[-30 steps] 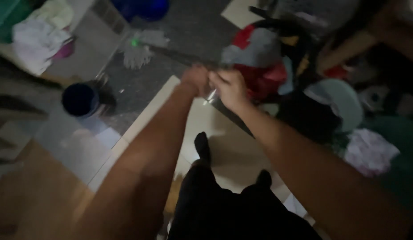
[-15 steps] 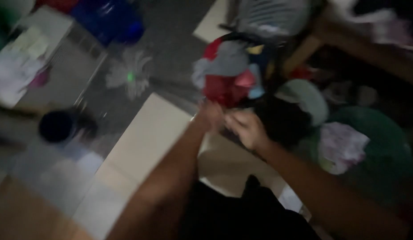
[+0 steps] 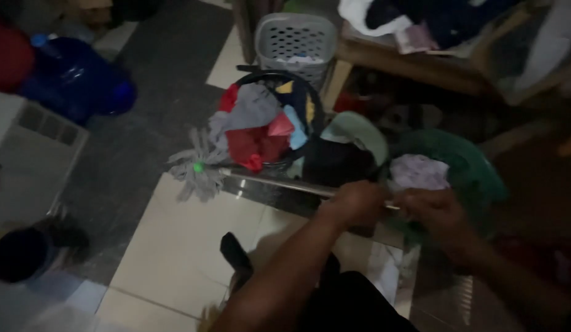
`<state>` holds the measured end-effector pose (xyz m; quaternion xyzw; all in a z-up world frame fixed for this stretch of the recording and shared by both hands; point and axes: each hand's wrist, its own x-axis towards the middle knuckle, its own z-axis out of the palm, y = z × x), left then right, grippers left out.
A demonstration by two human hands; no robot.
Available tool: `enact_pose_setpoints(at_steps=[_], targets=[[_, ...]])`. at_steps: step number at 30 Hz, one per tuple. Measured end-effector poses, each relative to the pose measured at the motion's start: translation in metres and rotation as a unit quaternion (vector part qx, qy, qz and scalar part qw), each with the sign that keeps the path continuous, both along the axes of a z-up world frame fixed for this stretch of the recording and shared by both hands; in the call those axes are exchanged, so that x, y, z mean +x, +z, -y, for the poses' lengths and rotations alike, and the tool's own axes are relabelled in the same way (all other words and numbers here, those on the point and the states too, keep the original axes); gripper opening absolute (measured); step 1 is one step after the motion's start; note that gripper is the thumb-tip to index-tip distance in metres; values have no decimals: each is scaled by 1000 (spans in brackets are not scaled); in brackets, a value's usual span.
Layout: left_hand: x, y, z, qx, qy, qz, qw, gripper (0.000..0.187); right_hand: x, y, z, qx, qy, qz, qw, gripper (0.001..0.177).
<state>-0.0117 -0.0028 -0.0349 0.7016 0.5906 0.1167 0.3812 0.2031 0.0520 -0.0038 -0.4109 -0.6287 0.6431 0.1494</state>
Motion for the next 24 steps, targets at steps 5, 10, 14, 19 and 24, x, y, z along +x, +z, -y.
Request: enact_pose_setpoints(at_steps=[5,10,14,19,24], targets=[[-100,-78,53,64,108,-82,989,28,-122,-59,43,84,85,-100,988,28],[-246,-100,112,32,292,-179,939,49,-307,-102,83,90,174,-197,961,33],[-326,-32,155,-50,450,-145,880,83,-437,-74,101,176,174,-138,959,29],[-345,8,166,-31,487,-121,864,61,-482,-43,98,93,199,-111,969,28],[-304,-46,127,-51,390,-185,901,70,-393,-79,79,163,175,-127,962,37]])
